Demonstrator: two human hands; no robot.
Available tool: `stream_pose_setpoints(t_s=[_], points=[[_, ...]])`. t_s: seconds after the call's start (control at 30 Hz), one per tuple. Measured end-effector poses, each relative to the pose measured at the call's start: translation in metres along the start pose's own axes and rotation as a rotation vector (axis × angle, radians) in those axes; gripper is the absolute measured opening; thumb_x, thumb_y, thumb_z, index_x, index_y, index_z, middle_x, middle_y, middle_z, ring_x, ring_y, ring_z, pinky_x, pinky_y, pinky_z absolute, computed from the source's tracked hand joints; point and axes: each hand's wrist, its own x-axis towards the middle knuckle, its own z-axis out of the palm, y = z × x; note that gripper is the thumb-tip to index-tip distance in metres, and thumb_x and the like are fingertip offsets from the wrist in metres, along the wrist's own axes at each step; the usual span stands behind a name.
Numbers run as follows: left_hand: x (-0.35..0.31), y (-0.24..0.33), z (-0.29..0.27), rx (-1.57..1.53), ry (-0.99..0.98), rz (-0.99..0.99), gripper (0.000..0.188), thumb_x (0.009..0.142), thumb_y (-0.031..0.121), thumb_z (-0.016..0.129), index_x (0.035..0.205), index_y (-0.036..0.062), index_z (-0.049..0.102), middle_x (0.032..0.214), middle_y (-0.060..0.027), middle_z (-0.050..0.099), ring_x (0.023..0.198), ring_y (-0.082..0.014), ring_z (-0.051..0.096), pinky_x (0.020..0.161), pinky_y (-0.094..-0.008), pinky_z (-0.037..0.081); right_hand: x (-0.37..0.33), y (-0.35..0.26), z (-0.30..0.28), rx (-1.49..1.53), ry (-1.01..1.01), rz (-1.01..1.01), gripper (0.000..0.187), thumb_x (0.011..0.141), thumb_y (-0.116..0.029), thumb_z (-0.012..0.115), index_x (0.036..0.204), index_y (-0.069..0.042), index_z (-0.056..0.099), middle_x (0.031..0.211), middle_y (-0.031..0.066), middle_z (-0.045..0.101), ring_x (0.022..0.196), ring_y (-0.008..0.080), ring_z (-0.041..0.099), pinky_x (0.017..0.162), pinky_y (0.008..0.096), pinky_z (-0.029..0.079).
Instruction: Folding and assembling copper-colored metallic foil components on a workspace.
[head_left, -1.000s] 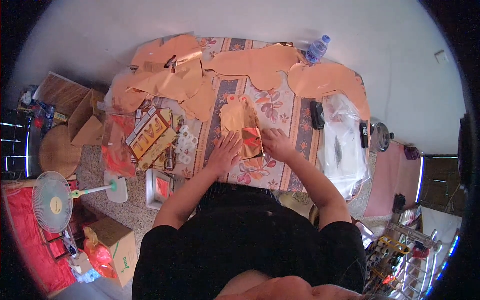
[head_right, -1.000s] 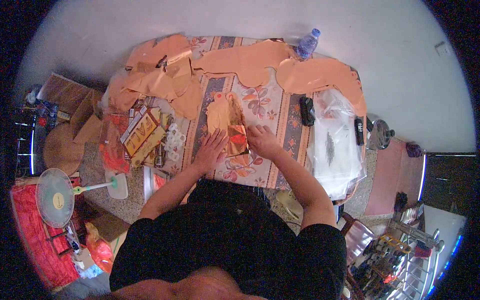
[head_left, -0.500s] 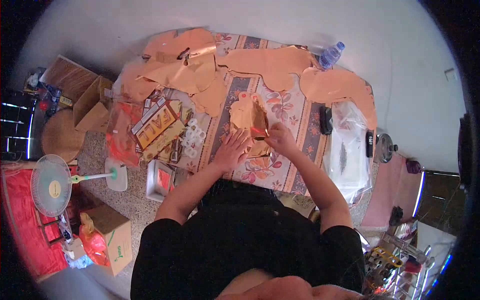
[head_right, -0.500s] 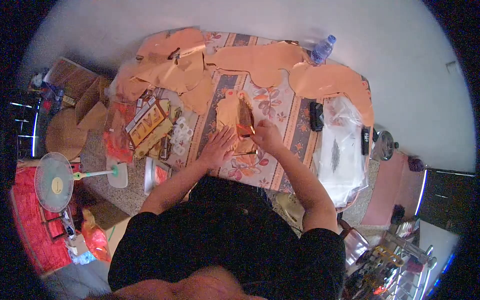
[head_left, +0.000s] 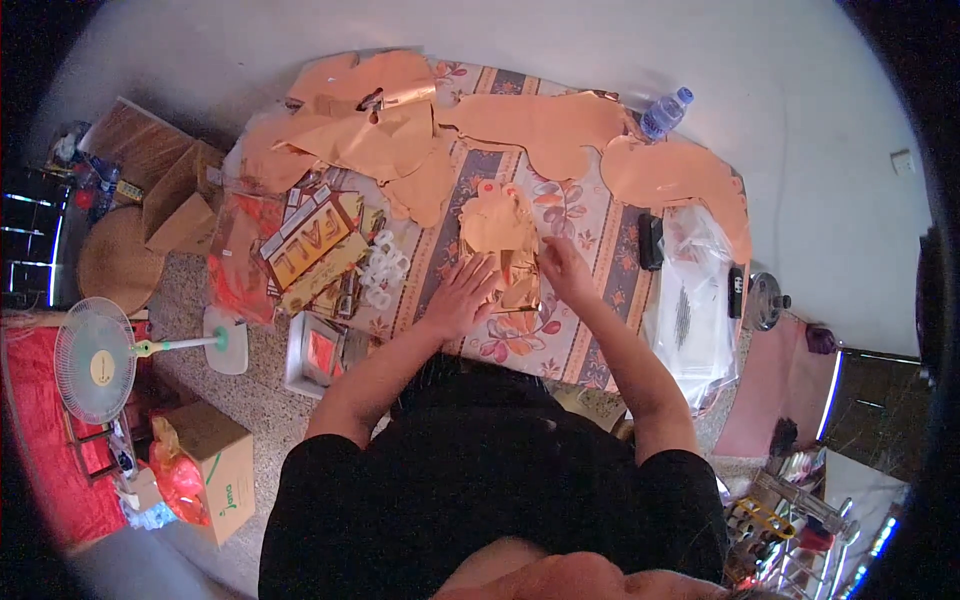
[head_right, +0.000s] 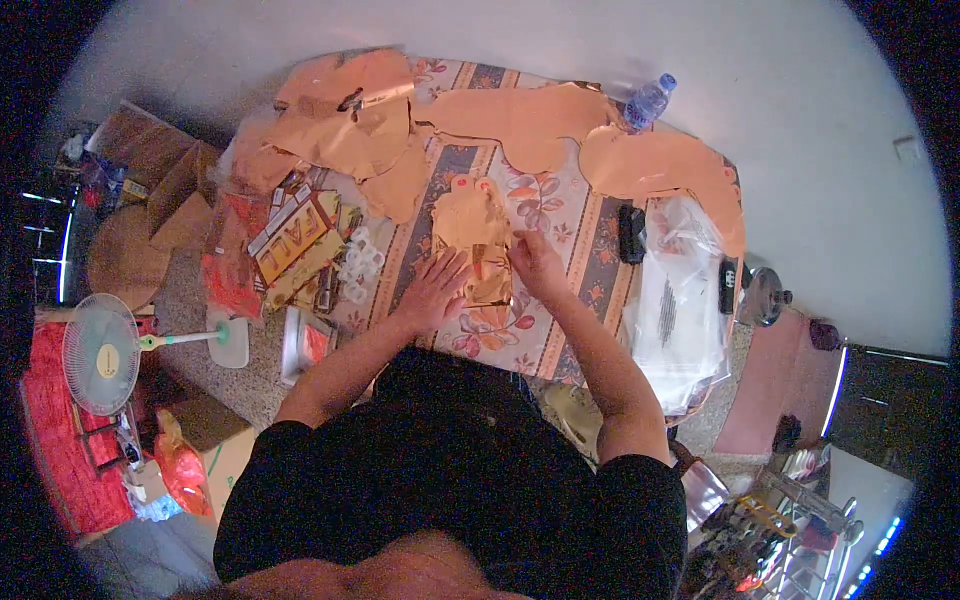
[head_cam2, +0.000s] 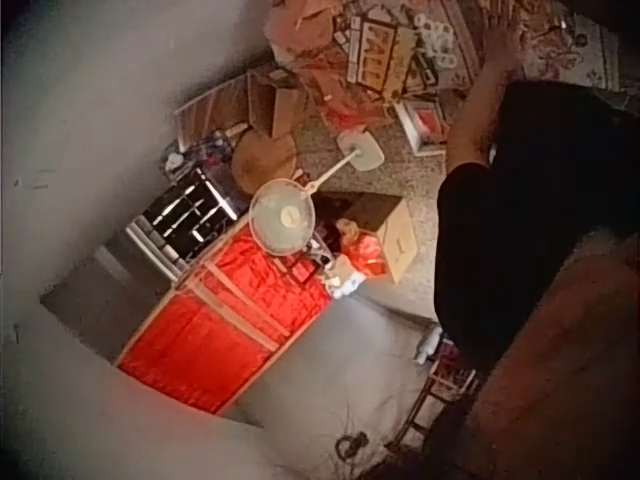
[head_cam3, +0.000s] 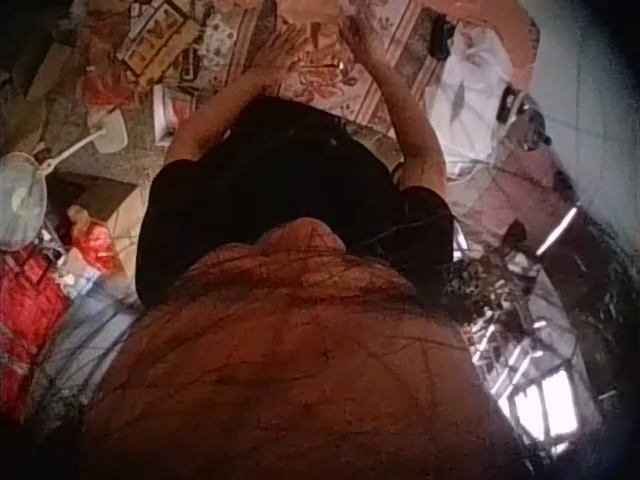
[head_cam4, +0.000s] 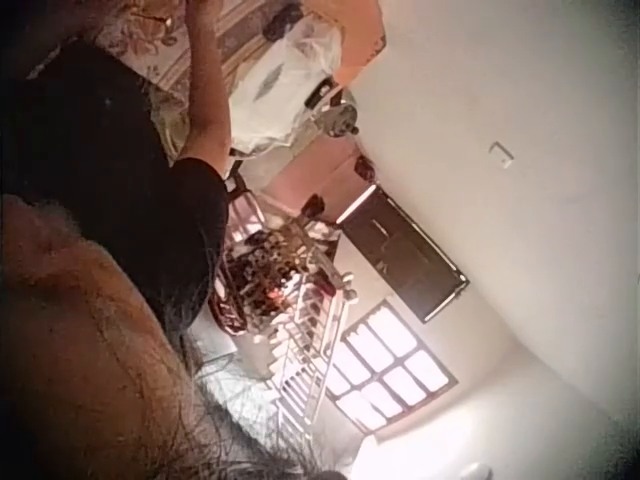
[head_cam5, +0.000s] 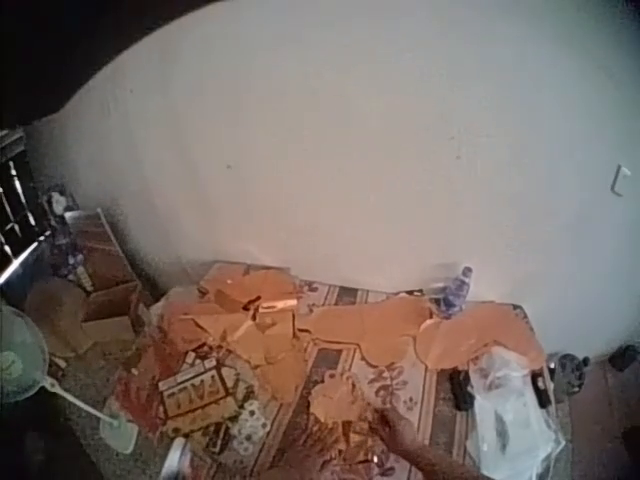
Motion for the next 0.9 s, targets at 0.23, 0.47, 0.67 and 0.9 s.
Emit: stream_pose_setpoints(t_s=[0.23,0.47,0.67,0.9], points=[[-0.001,-0.002,0.006,0.053,-0.018,-0.018,0.062,0.086,0.032,0.053,0.140,0.0066,0.036,0.149,-0.0137,0.029,0.141,-0.0298,0.019,0.114,-0.0464,0.014,-0.025,-0.020,0.024,-0.602,-0.161,-0.459,0.060,0.083,-0.028,0.058,0.136,-0.006,0.041,0.142,0.0130,0.036,0.135,0.0284,0.030,0.113,0.0485,0.018],[0.001,0.000,0.002,0.066,-0.031,-0.029,0.060,0.089,0.033,0.049,0.141,0.0076,0.036,0.149,-0.0127,0.029,0.142,-0.0277,0.018,0.115,-0.0450,0.013,-0.013,-0.003,0.019,-0.626,-0.332,-0.513,0.073,0.085,-0.040,0.053,0.144,-0.005,0.028,0.150,0.0116,0.027,0.141,0.0269,0.020,0.116,0.0479,0.008],[-0.001,-0.005,0.004,0.011,-0.001,-0.005,0.064,0.087,0.034,0.051,0.141,0.0043,0.034,0.150,-0.0149,0.026,0.141,-0.0310,0.019,0.114,-0.0477,0.014,-0.012,0.002,0.018,-0.649,-0.295,-0.566,0.075,0.086,-0.047,0.049,0.144,-0.005,0.028,0.151,0.0135,0.026,0.141,0.0294,0.020,0.115,0.0501,0.009],[-0.045,-0.022,-0.023,0.194,-0.107,0.131,0.065,0.085,0.032,0.053,0.140,0.0015,0.035,0.150,-0.0160,0.027,0.141,-0.0317,0.021,0.113,-0.0487,0.016,-0.013,-0.001,0.016,-0.678,-0.287,-0.572,0.077,0.086,-0.051,0.048,0.144,-0.005,0.028,0.151,0.0143,0.025,0.141,0.0299,0.020,0.114,0.0509,0.010]])
